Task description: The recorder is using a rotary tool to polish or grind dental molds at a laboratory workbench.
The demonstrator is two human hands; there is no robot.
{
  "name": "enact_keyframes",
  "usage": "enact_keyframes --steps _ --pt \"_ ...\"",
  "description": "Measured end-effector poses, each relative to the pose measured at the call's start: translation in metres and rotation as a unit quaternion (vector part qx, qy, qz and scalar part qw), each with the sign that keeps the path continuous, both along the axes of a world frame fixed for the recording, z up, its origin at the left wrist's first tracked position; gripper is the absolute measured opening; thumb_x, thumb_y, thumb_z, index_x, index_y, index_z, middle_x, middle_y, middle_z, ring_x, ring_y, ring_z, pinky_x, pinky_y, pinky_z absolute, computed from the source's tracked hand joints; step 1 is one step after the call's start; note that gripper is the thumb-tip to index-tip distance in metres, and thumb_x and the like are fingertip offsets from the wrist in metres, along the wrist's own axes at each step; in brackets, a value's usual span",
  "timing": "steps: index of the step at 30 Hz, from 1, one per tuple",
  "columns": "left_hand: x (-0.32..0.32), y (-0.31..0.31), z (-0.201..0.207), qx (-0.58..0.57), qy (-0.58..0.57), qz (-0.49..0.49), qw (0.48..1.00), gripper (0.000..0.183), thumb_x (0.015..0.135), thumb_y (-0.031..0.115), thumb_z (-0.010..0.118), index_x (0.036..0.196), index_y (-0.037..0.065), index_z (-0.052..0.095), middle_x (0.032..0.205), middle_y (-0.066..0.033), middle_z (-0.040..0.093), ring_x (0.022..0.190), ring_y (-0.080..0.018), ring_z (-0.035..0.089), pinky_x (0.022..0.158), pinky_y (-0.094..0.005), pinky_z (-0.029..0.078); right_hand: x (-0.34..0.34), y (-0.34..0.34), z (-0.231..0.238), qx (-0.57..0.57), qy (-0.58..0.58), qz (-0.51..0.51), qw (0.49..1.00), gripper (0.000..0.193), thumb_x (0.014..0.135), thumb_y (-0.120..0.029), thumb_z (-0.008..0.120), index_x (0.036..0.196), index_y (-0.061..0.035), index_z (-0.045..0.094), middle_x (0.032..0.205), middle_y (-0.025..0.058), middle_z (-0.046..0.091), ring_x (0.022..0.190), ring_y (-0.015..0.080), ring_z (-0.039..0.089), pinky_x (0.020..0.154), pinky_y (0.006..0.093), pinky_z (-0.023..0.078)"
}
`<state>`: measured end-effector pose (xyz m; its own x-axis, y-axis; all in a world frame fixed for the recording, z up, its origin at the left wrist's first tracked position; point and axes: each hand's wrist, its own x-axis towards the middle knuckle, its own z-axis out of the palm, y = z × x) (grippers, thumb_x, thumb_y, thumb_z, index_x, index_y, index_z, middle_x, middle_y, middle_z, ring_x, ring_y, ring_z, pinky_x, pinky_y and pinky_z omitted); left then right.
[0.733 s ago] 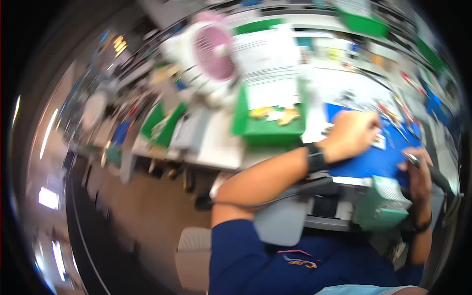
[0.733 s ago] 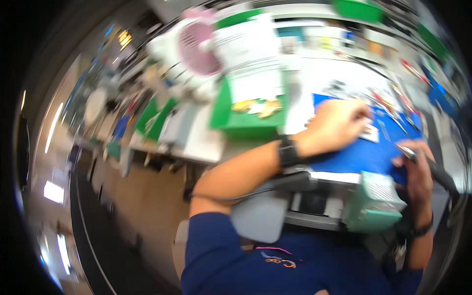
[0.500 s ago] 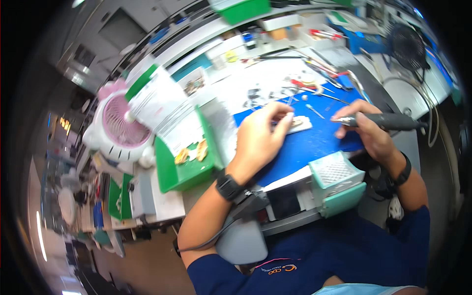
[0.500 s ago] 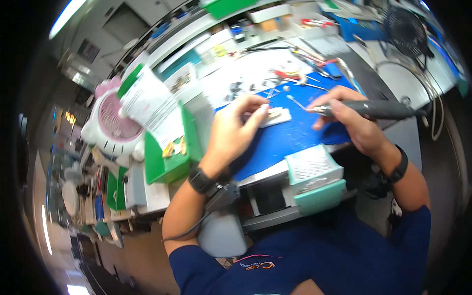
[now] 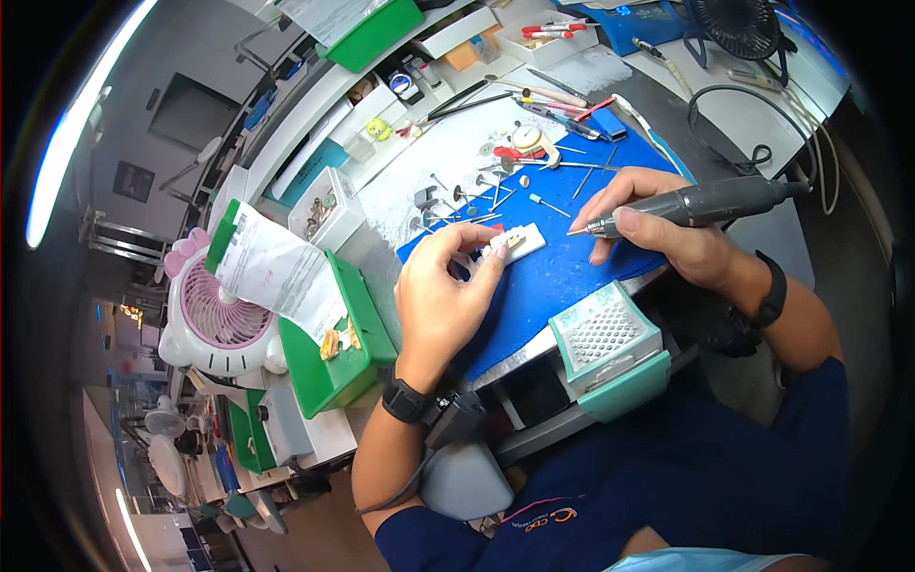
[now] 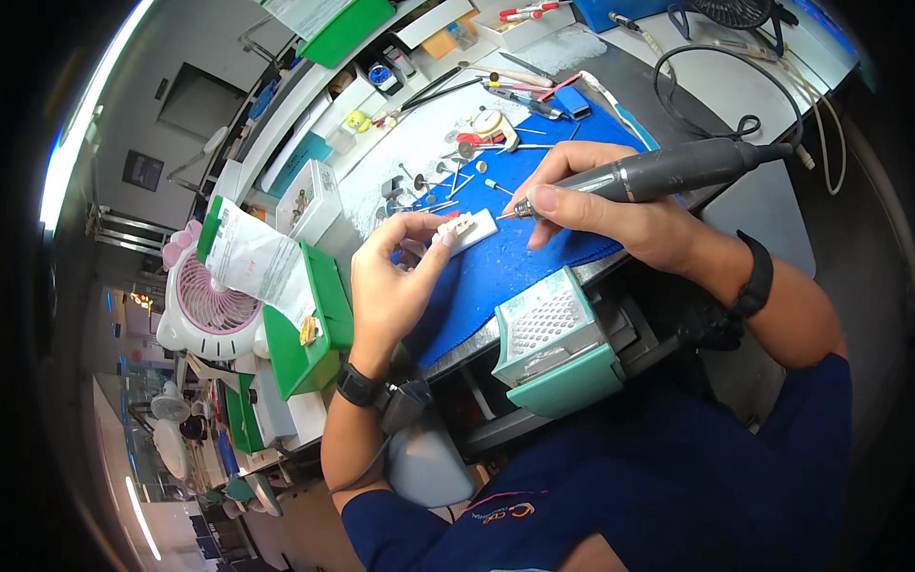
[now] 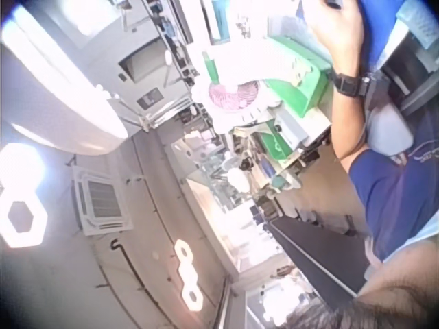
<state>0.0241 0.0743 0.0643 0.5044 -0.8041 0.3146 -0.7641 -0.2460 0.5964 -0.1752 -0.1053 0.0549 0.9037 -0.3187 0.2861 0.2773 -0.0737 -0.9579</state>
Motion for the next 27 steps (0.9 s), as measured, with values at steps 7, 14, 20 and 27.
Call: enact_keyframes --steps 7,14,20,27 --pt "0.004 0.003 0.003 0.024 -0.002 0.007 1.0 0.02 0.081 0.027 0.073 0.092 0.011 0.074 0.088 -0.0056 0.071 0.079 -0.0197 0.066 0.072 -0.033 0.052 0.002 -0.001 -0.003 -0.027 -0.01 0.016 0.999 0.032 0.099 -0.028 0.053 0.103 0.0034 0.061 0.104 0.0192 0.067 0.088 0.0183 0.066 0.086 0.0334 0.051" --pt "0.012 0.004 -0.018 -0.084 -0.106 -0.009 0.991 0.017 0.077 0.027 0.071 0.084 0.011 0.074 0.081 -0.009 0.072 0.076 -0.0264 0.069 0.068 -0.0381 0.053 0.003 -0.003 -0.017 0.003 -0.018 0.013 1.0 0.04 0.105 -0.03 0.041 0.115 0.0056 0.057 0.113 0.018 0.061 0.09 0.0182 0.062 0.09 0.0362 0.049" --pt "0.009 0.004 -0.032 -0.123 -0.22 0.016 0.968 0.015 0.069 0.022 0.069 0.069 0.007 0.069 0.069 -0.0159 0.067 0.07 -0.033 0.068 0.063 -0.0465 0.048 0.0 -0.027 -0.03 0.008 -0.014 0.056 0.998 0.047 0.105 -0.04 0.039 0.123 0.0018 0.051 0.125 0.0146 0.053 0.091 0.0181 0.053 0.091 0.0379 0.044" --pt "0.006 -0.008 -0.035 -0.067 -0.281 0.09 0.953 0.013 0.065 0.022 0.068 0.066 0.009 0.07 0.067 -0.0126 0.067 0.066 -0.0296 0.067 0.058 -0.044 0.044 -0.001 -0.046 -0.035 0.054 -0.019 0.084 0.995 0.044 0.108 -0.037 0.033 0.123 -0.0006 0.052 0.128 0.0142 0.053 0.091 0.0188 0.054 0.091 0.0383 0.045"
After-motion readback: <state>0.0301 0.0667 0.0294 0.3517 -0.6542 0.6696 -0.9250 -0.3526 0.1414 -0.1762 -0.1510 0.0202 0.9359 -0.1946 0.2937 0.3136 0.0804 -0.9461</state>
